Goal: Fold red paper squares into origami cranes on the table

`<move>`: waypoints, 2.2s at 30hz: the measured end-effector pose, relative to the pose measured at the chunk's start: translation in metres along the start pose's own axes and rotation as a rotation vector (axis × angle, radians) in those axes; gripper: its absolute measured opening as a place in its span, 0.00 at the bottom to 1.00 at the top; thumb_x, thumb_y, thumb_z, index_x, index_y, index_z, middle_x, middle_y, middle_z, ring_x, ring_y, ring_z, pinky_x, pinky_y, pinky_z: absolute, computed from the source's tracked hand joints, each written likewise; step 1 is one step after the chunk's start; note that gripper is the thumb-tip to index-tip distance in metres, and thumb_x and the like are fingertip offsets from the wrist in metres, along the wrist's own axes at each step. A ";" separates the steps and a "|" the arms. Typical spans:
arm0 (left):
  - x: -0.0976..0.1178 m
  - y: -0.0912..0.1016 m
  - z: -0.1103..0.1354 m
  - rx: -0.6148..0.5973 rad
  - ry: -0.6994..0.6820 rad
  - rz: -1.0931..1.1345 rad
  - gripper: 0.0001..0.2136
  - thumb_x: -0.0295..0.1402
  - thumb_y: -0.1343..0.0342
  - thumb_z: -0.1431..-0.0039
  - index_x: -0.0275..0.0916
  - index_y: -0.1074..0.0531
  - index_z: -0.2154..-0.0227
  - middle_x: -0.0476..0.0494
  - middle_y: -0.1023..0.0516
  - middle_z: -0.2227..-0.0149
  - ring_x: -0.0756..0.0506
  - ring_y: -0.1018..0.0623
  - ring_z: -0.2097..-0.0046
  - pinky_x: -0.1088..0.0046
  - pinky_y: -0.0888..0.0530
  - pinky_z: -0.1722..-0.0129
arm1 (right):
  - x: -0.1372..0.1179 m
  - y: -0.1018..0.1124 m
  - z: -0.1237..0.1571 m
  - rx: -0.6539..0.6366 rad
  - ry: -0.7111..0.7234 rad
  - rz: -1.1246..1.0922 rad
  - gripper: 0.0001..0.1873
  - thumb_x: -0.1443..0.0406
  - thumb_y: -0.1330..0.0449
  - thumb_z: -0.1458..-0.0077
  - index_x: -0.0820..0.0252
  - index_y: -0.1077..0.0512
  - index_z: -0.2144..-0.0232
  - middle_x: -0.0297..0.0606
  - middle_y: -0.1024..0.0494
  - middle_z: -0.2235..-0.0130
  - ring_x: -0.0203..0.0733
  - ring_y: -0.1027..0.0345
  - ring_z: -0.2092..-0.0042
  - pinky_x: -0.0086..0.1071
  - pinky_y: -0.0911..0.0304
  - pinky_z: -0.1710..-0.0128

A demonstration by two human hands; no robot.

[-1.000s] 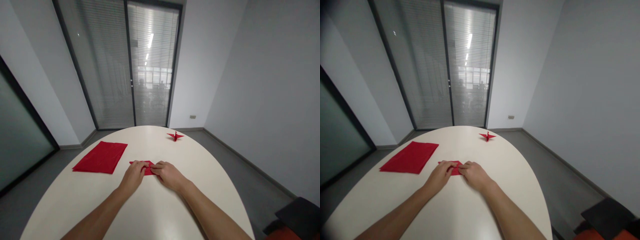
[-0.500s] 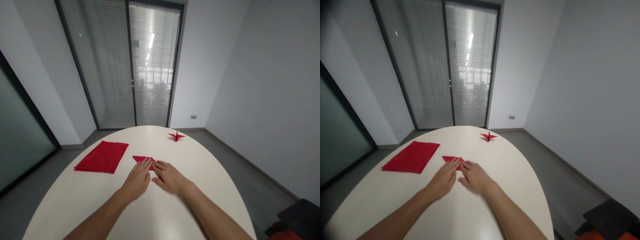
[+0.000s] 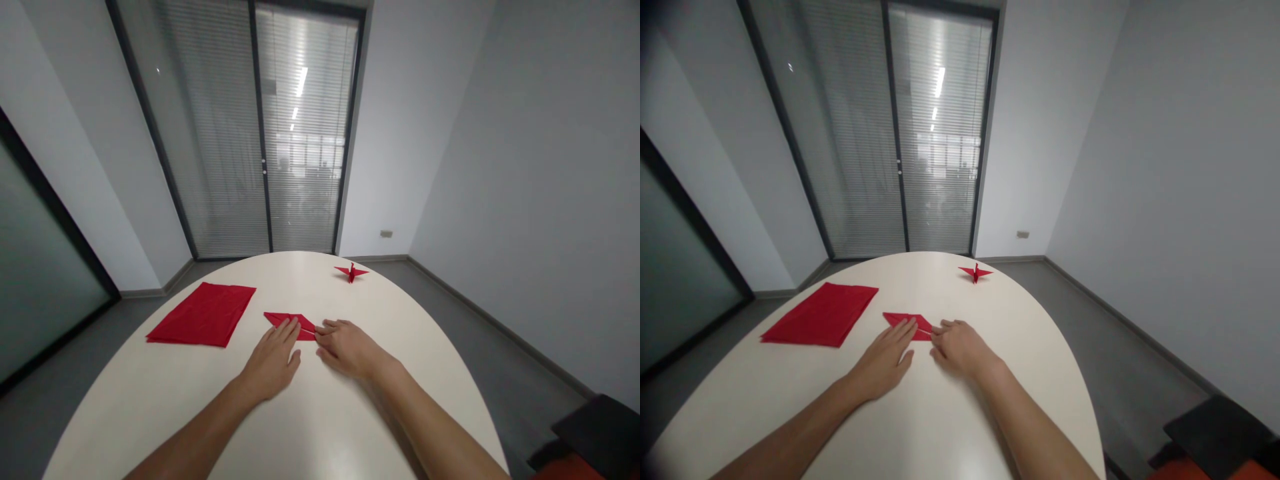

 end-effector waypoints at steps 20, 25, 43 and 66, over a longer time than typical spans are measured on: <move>-0.001 0.002 0.000 0.088 -0.024 0.037 0.24 0.34 0.52 0.35 0.34 0.36 0.37 0.34 0.36 0.34 0.38 0.36 0.33 0.53 0.39 0.35 | 0.035 0.001 0.008 0.076 -0.254 -0.203 0.23 0.65 0.38 0.44 0.57 0.34 0.46 0.38 0.18 0.58 0.43 0.25 0.59 0.30 0.39 0.61; -0.001 0.001 0.002 0.128 -0.035 0.026 0.24 0.33 0.52 0.35 0.36 0.35 0.37 0.36 0.34 0.35 0.38 0.35 0.34 0.53 0.39 0.35 | 0.031 -0.006 0.004 0.094 -0.162 -0.118 0.15 0.64 0.42 0.39 0.55 0.26 0.50 0.39 0.18 0.58 0.43 0.26 0.56 0.32 0.37 0.57; -0.002 0.015 -0.002 0.250 -0.007 0.094 0.18 0.28 0.47 0.39 0.41 0.27 0.46 0.40 0.24 0.44 0.38 0.26 0.44 0.54 0.33 0.41 | 0.033 -0.004 0.002 0.231 -0.125 -0.309 0.14 0.68 0.44 0.40 0.56 0.21 0.57 0.37 0.18 0.58 0.40 0.26 0.59 0.30 0.35 0.57; -0.002 0.032 0.000 0.323 0.090 0.251 0.08 0.28 0.49 0.37 0.42 0.26 0.61 0.46 0.19 0.61 0.44 0.21 0.60 0.69 0.28 0.58 | 0.055 -0.026 -0.002 0.339 -0.253 -0.951 0.16 0.57 0.33 0.46 0.61 0.21 0.59 0.40 0.19 0.62 0.40 0.29 0.64 0.33 0.35 0.62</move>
Point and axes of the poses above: each hand's wrist, its own z-axis away from the middle knuckle, its own y-axis out of the back of the hand, x = y × z, the point moved 5 cm from there along -z, towards the middle knuckle
